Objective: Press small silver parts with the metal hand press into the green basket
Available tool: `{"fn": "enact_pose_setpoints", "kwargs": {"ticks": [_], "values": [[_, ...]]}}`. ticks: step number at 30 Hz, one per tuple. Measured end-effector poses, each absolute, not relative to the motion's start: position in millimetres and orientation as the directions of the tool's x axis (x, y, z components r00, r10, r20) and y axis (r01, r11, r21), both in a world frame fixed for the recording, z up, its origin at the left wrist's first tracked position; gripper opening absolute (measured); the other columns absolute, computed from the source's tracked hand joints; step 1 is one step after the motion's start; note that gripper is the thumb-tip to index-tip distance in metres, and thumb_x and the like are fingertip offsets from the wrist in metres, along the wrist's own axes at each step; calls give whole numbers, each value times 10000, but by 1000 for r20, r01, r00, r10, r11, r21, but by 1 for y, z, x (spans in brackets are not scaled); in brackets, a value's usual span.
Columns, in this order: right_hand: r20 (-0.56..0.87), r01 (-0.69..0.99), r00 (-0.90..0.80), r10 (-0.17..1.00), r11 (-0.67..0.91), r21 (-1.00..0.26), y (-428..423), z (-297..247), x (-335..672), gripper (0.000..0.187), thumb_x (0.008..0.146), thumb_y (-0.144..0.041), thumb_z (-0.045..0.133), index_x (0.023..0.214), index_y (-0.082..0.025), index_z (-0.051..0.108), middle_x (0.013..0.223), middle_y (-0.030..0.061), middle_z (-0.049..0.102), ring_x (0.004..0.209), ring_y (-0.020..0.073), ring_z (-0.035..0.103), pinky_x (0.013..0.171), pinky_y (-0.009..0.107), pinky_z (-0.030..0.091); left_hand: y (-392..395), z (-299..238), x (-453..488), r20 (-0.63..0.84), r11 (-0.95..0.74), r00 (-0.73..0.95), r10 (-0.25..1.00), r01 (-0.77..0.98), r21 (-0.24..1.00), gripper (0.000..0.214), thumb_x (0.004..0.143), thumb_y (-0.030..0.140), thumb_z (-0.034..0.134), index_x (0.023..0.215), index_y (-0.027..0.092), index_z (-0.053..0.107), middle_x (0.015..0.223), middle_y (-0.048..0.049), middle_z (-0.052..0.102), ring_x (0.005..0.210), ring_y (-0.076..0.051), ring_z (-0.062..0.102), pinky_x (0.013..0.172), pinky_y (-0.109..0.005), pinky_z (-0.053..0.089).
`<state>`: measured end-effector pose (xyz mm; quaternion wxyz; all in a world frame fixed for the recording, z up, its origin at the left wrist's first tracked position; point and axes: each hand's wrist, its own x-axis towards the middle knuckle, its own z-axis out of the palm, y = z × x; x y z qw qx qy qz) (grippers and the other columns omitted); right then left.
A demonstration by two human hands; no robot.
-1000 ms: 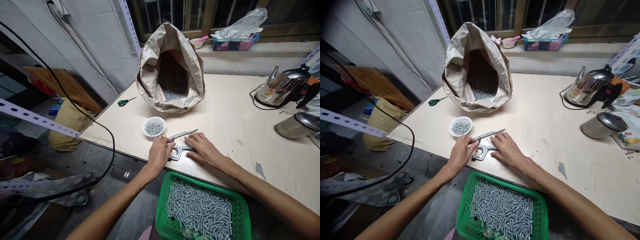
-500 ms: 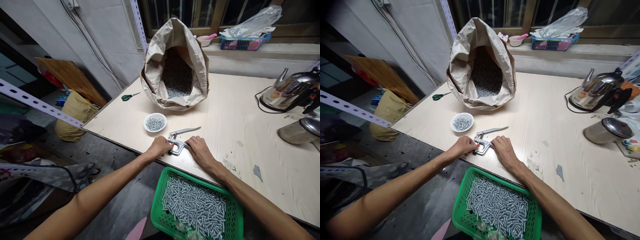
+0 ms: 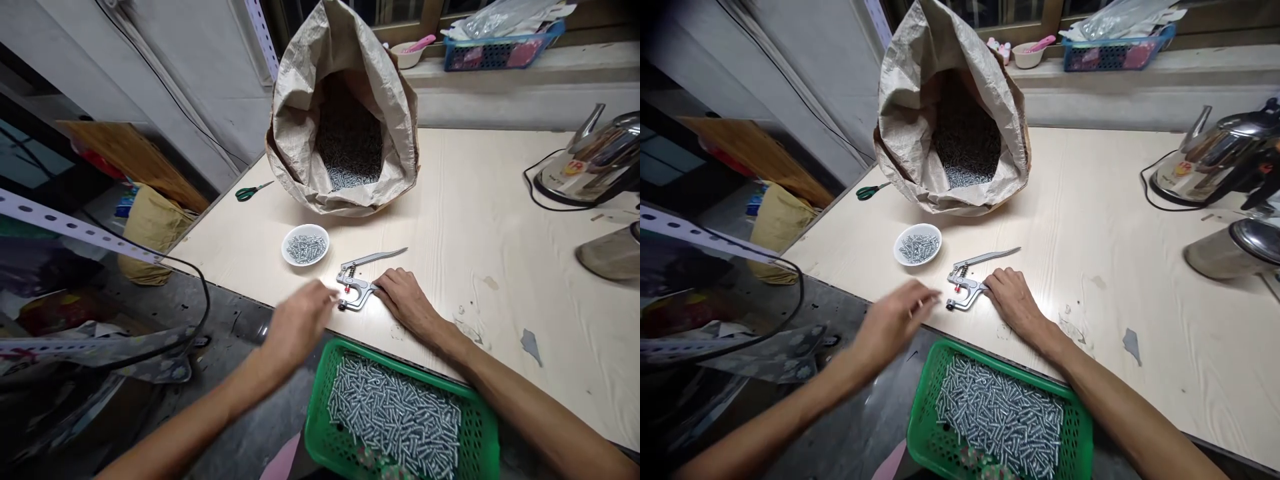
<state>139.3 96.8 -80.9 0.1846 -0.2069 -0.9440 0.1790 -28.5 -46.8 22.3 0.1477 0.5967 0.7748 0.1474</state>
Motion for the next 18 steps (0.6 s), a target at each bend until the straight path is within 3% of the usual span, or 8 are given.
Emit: {"fn": "enact_pose_setpoints", "kwargs": {"ticks": [3, 7, 18], "values": [[300, 329, -836, 460, 857, -397, 96, -83, 138, 186, 963, -263, 385, 917, -190, 550, 871, 61, 549, 788, 192, 441, 694, 329, 322, -4, 21, -76, 88, 418, -443, 892, 883, 213, 237, 886, 265, 493, 968, 166, 692, 984, -82, 667, 863, -194, 615, 726, -289, 477], [338, 315, -826, 452, 866, -388, 96, -89, 136, 153, 954, -254, 414, 904, -191, 544, 860, 51, 546, 783, 189, 439, 689, 327, 321, 41, 8, -110, -23, 553, -557, 830, 819, 152, 239, 872, 280, 497, 937, 181, 705, 1007, -84, 680, 877, -216, 624, 719, -290, 463], [425, 305, -796, 431, 892, -335, 95, -93, 132, 151, 945, -225, 419, 883, -195, 552, 829, 46, 551, 754, 185, 461, 674, 328, 340, 60, -6, -108, -84, 402, -402, 912, 915, -18, 270, 883, 211, 409, 960, 166, 664, 1032, -100, 633, 934, -208, 603, 740, -269, 433]]}}
